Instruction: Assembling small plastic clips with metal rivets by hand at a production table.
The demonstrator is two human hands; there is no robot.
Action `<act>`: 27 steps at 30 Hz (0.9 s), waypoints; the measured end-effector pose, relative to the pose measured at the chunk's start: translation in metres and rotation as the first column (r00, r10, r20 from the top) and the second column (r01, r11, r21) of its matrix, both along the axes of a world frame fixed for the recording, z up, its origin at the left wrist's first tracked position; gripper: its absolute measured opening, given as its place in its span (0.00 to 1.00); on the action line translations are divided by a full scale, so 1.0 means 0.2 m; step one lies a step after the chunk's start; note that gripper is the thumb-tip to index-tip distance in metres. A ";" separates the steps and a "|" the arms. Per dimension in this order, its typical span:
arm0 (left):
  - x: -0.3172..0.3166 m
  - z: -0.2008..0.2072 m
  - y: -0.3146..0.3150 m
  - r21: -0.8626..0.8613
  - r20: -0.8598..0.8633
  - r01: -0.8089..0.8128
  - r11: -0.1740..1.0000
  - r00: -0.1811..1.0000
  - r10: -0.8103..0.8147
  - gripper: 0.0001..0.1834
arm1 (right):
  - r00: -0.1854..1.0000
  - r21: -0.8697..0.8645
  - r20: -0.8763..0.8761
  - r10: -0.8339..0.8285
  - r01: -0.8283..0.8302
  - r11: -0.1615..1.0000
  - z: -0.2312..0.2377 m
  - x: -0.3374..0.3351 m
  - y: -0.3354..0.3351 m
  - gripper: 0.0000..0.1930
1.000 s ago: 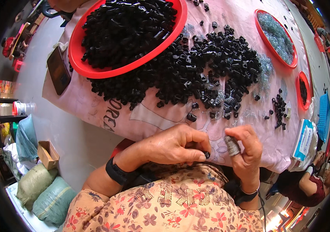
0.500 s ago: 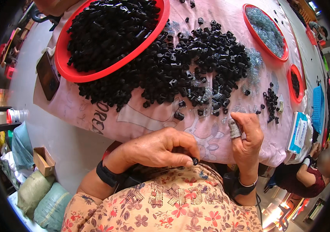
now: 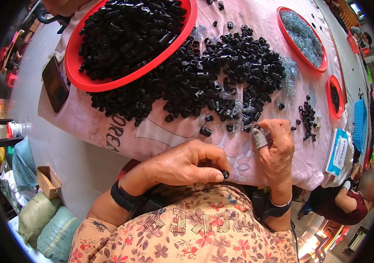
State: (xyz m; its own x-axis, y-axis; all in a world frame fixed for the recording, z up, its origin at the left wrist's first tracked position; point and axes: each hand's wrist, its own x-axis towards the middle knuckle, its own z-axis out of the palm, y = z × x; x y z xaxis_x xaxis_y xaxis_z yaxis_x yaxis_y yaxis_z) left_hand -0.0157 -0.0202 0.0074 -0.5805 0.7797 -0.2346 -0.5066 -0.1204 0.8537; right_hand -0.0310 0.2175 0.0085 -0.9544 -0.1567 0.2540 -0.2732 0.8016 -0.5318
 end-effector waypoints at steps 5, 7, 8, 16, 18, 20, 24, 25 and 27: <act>0.02 -0.03 0.01 0.022 0.037 -0.035 0.999 0.999 0.034 0.10 | 0.999 0.002 -0.032 0.045 -0.044 0.999 -0.04 0.00 0.01 0.12; 0.03 -0.05 0.02 0.047 0.040 -0.112 0.993 0.993 0.111 0.09 | 0.999 -0.064 -0.011 0.033 -0.033 0.997 -0.07 0.01 0.02 0.13; 0.03 -0.04 0.02 0.047 0.044 -0.113 0.993 0.993 0.111 0.09 | 1.000 -0.126 0.011 0.018 -0.016 0.992 -0.07 0.02 0.03 0.14; 0.02 -0.01 0.03 0.052 0.236 -0.301 0.952 0.930 0.281 0.08 | 0.945 -0.751 0.218 0.246 0.002 0.660 0.04 0.10 -0.06 0.11; 0.03 0.00 0.03 0.046 0.231 -0.308 0.950 0.929 0.290 0.08 | 0.927 -0.769 0.237 0.289 -0.003 0.639 0.05 0.12 -0.08 0.11; 0.03 -0.01 0.03 0.035 0.237 -0.298 0.954 0.930 0.281 0.10 | 0.901 -0.790 0.282 0.330 0.022 0.613 0.06 0.13 -0.09 0.11; 0.03 0.01 0.04 -0.001 0.239 -0.302 0.953 0.926 0.294 0.10 | 0.894 -0.807 0.273 0.356 0.011 0.590 0.06 0.14 -0.09 0.10; 0.03 0.00 0.04 0.014 0.217 -0.302 0.953 0.931 0.292 0.11 | 0.892 -0.805 0.268 0.365 -0.001 0.594 0.05 0.15 -0.10 0.10; 0.03 -0.01 0.04 0.028 0.193 -0.303 0.953 0.937 0.292 0.11 | 0.889 -0.803 0.262 0.375 -0.015 0.596 0.05 0.15 -0.11 0.10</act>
